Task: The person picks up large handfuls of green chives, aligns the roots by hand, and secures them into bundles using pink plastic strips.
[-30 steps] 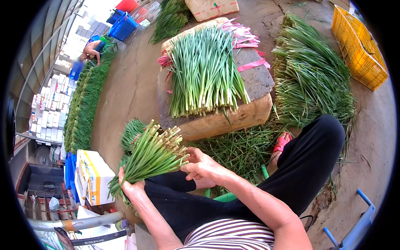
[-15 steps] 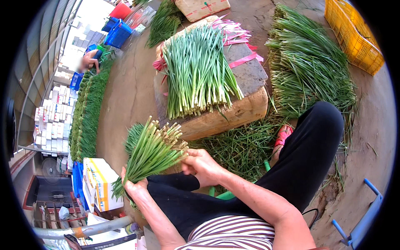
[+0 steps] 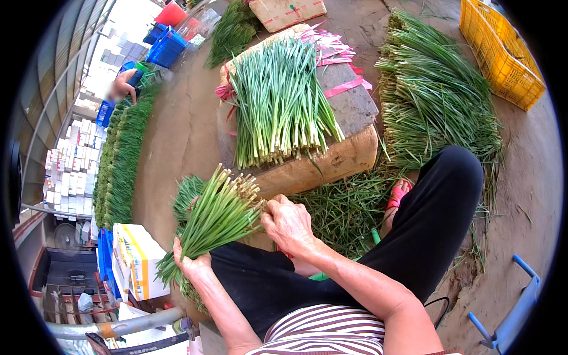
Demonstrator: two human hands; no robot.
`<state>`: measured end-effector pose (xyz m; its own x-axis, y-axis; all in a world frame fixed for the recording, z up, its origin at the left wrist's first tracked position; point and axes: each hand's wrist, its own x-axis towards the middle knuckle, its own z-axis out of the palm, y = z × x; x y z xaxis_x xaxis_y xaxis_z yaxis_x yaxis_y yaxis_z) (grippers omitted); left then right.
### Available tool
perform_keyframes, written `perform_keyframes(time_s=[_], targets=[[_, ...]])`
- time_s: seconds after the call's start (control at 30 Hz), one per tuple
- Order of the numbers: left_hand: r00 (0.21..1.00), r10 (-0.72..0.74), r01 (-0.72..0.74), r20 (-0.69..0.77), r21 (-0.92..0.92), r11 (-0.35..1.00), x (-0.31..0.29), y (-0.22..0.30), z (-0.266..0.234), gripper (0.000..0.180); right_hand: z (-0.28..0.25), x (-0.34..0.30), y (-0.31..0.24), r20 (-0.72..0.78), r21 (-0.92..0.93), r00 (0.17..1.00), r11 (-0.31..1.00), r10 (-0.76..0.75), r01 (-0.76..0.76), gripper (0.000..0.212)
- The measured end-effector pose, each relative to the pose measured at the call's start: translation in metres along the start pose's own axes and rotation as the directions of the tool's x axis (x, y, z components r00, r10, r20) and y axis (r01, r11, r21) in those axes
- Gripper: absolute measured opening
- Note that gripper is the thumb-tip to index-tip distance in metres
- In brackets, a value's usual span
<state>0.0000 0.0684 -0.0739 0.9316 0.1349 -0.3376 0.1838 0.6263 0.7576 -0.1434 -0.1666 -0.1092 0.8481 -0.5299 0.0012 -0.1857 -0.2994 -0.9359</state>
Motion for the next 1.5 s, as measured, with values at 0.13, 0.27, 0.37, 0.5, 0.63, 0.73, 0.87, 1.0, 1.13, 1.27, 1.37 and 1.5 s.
perform_keyframes(time_s=[0.13, 0.27, 0.37, 0.5, 0.63, 0.73, 0.87, 1.0, 1.13, 1.27, 1.37, 1.5], targets=[[1.0, 0.003, -0.003, 0.025, -0.001, 1.0, -0.004, 0.003, -0.008, 0.028, -0.018, 0.011, 0.025, -0.191, 0.13, 0.977, 0.989, 0.096, -0.072, 0.024], [0.999, -0.034, 0.034, 0.037, 0.003, 0.999, -0.004, -0.002, -0.011, 0.026, -0.016, 0.017, 0.034, 0.041, -0.134, 0.999, 0.99, -0.031, 0.036, 0.053], [0.996, -0.063, 0.062, 0.067, 0.021, 0.998, -0.005, -0.013, -0.006, 0.025, 0.013, 0.008, 0.022, 0.115, -0.004, 0.993, 1.0, 0.029, -0.029, 0.06], [0.995, -0.065, 0.063, 0.081, 0.026, 0.998, 0.008, -0.008, -0.018, 0.026, 0.004, 0.019, 0.044, 0.065, 0.632, 0.927, 0.703, 0.371, -0.325, 0.033], [0.997, -0.071, 0.071, -0.021, 0.002, 0.997, 0.005, -0.007, -0.011, 0.026, -0.019, 0.03, 0.057, -0.119, 0.494, 0.944, 0.843, 0.308, -0.213, 0.033], [0.995, -0.095, 0.095, 0.031, 0.009, 0.995, 0.005, -0.01, -0.01, 0.026, -0.019, 0.017, 0.033, 0.111, 0.296, 0.975, 0.93, 0.193, -0.218, 0.049], [0.994, -0.104, 0.104, 0.022, 0.008, 0.995, 0.007, -0.01, -0.008, 0.027, -0.001, 0.018, 0.051, 0.084, 0.648, 0.967, 0.724, 0.241, -0.237, 0.03], [0.995, -0.087, 0.088, 0.041, 0.0, 0.996, 0.005, -0.005, -0.011, 0.028, -0.019, 0.018, 0.044, -0.105, 0.486, 0.975, 0.866, 0.195, -0.121, 0.018], [0.993, -0.081, 0.081, 0.082, -0.003, 0.997, -0.002, -0.015, -0.007, 0.028, 0.003, -0.003, 0.01, -0.089, -0.166, 0.993, 0.984, -0.076, 0.06, 0.027], [0.996, -0.052, 0.051, 0.076, 0.013, 0.999, -0.005, -0.017, -0.003, 0.027, 0.009, 0.002, 0.022, -0.133, -0.278, 0.96, 0.939, -0.248, 0.204, 0.023], [0.996, -0.059, 0.061, 0.065, -0.018, 0.998, 0.004, -0.007, -0.013, 0.028, -0.013, 0.015, 0.041, -0.241, -0.367, 0.95, 0.925, -0.198, 0.1, 0.016], [0.998, -0.058, 0.058, -0.009, -0.029, 0.998, 0.006, -0.001, -0.014, 0.03, -0.029, 0.016, 0.036, -0.285, -0.327, 0.95, 0.945, -0.127, 0.028, 0.025]])
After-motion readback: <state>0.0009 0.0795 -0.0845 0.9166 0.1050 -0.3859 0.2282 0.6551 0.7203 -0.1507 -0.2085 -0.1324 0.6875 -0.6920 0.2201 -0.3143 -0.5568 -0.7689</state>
